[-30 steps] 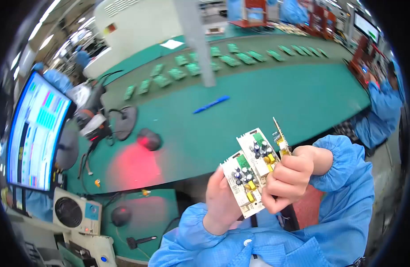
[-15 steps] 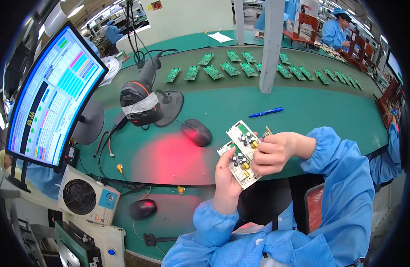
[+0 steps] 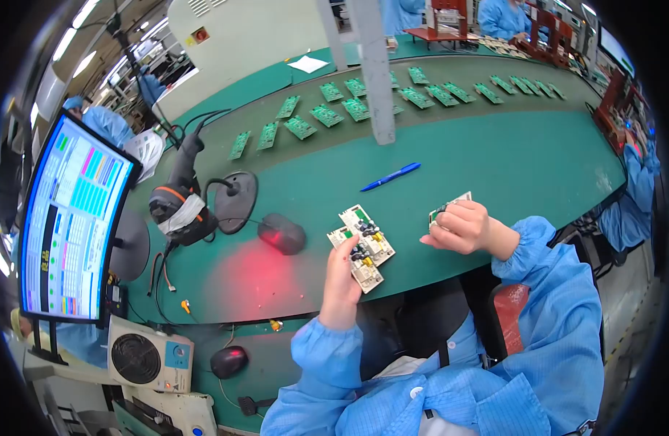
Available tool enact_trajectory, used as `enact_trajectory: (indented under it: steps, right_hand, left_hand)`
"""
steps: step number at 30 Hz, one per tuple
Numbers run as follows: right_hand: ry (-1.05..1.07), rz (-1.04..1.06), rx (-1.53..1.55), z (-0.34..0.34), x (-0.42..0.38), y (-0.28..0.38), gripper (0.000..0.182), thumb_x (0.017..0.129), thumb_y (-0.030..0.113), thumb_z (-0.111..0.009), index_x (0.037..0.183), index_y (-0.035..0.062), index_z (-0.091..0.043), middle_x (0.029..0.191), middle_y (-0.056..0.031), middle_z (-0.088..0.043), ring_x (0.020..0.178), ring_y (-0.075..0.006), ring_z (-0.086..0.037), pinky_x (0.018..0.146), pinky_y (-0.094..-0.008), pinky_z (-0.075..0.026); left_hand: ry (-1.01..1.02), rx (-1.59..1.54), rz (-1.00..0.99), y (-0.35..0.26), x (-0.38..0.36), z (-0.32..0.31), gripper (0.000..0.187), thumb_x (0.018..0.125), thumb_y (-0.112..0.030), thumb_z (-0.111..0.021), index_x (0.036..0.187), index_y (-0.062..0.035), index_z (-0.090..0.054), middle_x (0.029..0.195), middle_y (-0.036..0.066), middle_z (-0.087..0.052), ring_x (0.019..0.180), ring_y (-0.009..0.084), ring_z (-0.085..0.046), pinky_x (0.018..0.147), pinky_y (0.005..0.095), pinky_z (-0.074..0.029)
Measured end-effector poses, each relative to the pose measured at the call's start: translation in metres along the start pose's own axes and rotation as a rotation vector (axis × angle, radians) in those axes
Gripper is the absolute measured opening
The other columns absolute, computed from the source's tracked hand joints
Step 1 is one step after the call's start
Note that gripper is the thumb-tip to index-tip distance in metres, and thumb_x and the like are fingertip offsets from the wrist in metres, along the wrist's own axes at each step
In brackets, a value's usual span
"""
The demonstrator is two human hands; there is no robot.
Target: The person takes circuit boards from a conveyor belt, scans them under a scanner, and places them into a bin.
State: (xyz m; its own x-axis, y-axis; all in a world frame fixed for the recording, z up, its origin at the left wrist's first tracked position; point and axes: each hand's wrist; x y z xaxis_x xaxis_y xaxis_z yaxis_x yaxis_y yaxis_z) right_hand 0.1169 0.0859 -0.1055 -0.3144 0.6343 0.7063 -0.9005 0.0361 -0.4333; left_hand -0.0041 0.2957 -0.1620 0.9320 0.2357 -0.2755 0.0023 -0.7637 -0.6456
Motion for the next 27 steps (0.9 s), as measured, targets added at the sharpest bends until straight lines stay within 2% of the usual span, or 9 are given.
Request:
enact_trajectory:
  steps: [7,14,16,18,20,22,23,25,27]
  right_hand:
    - [0.069,-0.165,-0.088,0.023,-0.05,0.018,0.022,0.066,0.015,-0.072,0.062,0.0084,-0.051,0.066,-0.001,-0.05,0.055,-0.012,-0.051,0.046,-0.0248,-0.042]
    - [0.132,-0.295,0.004,0.025,-0.055,0.024,0.021,0.066,0.015,-0.071,0.068,0.0073,-0.052,0.075,-0.0041,-0.053,0.058,-0.0149,-0.054,0.046,-0.0267,-0.044]
    - [0.099,-0.453,0.094,0.021,-0.033,0.03,0.023,0.065,0.015,-0.073,0.074,0.0054,-0.055,0.079,-0.0063,-0.057,0.059,-0.018,-0.058,0.048,-0.0286,-0.046]
    - [0.216,-0.683,0.281,0.007,-0.006,0.037,0.032,0.067,0.019,-0.073,0.091,0.005,-0.057,0.097,-0.0104,-0.057,0.081,-0.025,-0.06,0.063,-0.0326,-0.051]
    - [0.228,-0.73,0.416,-0.016,0.025,0.034,0.058,0.069,0.026,-0.073,0.118,0.0071,-0.048,0.119,-0.0135,-0.049,0.106,-0.0324,-0.051,0.083,-0.0384,-0.047]
    - [0.394,-0.827,0.567,-0.042,0.044,0.029,0.077,0.07,0.034,-0.072,0.132,0.0083,-0.033,0.129,-0.0162,-0.041,0.117,-0.0363,-0.041,0.095,-0.0424,-0.038]
    - [0.379,-0.903,0.54,-0.064,0.045,0.03,0.083,0.069,0.04,-0.071,0.133,0.0082,-0.03,0.125,-0.0178,-0.044,0.114,-0.0384,-0.044,0.094,-0.0431,-0.039]
    - [0.544,-1.036,0.65,-0.086,0.055,0.024,0.081,0.068,0.045,-0.071,0.128,0.0032,-0.037,0.123,-0.0221,-0.044,0.111,-0.0384,-0.046,0.091,-0.0409,-0.04]
    - [0.504,-1.004,0.694,-0.098,0.057,0.024,0.073,0.068,0.043,-0.071,0.121,0.0021,-0.044,0.118,-0.0217,-0.049,0.107,-0.0371,-0.049,0.089,-0.0399,-0.042]
  left_hand:
    - [0.027,0.195,0.158,-0.037,0.018,0.004,0.027,0.085,-0.011,-0.05,0.108,0.0034,-0.051,0.099,0.015,-0.061,0.084,0.0258,-0.064,0.072,0.0391,-0.055]
    - [-0.033,0.353,0.057,-0.045,0.019,0.002,0.024,0.088,-0.013,-0.046,0.105,0.0029,-0.052,0.095,0.012,-0.062,0.08,0.0219,-0.064,0.066,0.034,-0.055]
    - [-0.067,0.363,0.025,-0.042,0.022,0.007,0.024,0.088,-0.013,-0.045,0.105,0.002,-0.053,0.095,0.011,-0.062,0.077,0.0206,-0.064,0.063,0.0335,-0.054]
    - [-0.063,0.369,0.035,-0.044,0.02,0.007,0.024,0.088,-0.014,-0.045,0.105,0.0017,-0.053,0.095,0.011,-0.062,0.076,0.0203,-0.063,0.063,0.0334,-0.054]
    - [-0.052,0.376,0.045,-0.045,0.019,0.008,0.024,0.088,-0.014,-0.045,0.105,0.0014,-0.053,0.095,0.011,-0.062,0.076,0.0201,-0.063,0.062,0.0334,-0.054]
    - [0.01,0.349,0.055,-0.045,0.022,0.012,0.024,0.088,-0.013,-0.045,0.105,0.0014,-0.053,0.095,0.011,-0.062,0.077,0.0199,-0.063,0.064,0.0323,-0.054]
    - [0.043,0.336,0.058,-0.046,0.023,0.013,0.024,0.088,-0.013,-0.046,0.105,0.0014,-0.053,0.095,0.011,-0.062,0.077,0.0199,-0.063,0.065,0.0318,-0.053]
    - [0.069,0.355,0.031,-0.044,0.026,0.02,0.024,0.088,-0.012,-0.045,0.106,0.0013,-0.053,0.095,0.011,-0.062,0.079,0.0203,-0.062,0.068,0.0331,-0.053]
    - [0.072,0.315,-0.033,-0.044,0.024,0.023,0.025,0.088,-0.013,-0.044,0.106,0.0013,-0.053,0.096,0.011,-0.062,0.081,0.0205,-0.062,0.07,0.0331,-0.052]
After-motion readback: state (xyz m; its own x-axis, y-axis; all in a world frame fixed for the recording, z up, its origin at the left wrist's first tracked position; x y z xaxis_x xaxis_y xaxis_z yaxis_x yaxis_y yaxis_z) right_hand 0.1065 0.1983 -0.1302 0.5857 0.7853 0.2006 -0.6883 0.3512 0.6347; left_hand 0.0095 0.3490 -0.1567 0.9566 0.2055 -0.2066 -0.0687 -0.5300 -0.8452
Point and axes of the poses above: each hand's wrist, its own x-axis towards the middle knuckle, its own z-axis out of the back of the hand, y = z × x
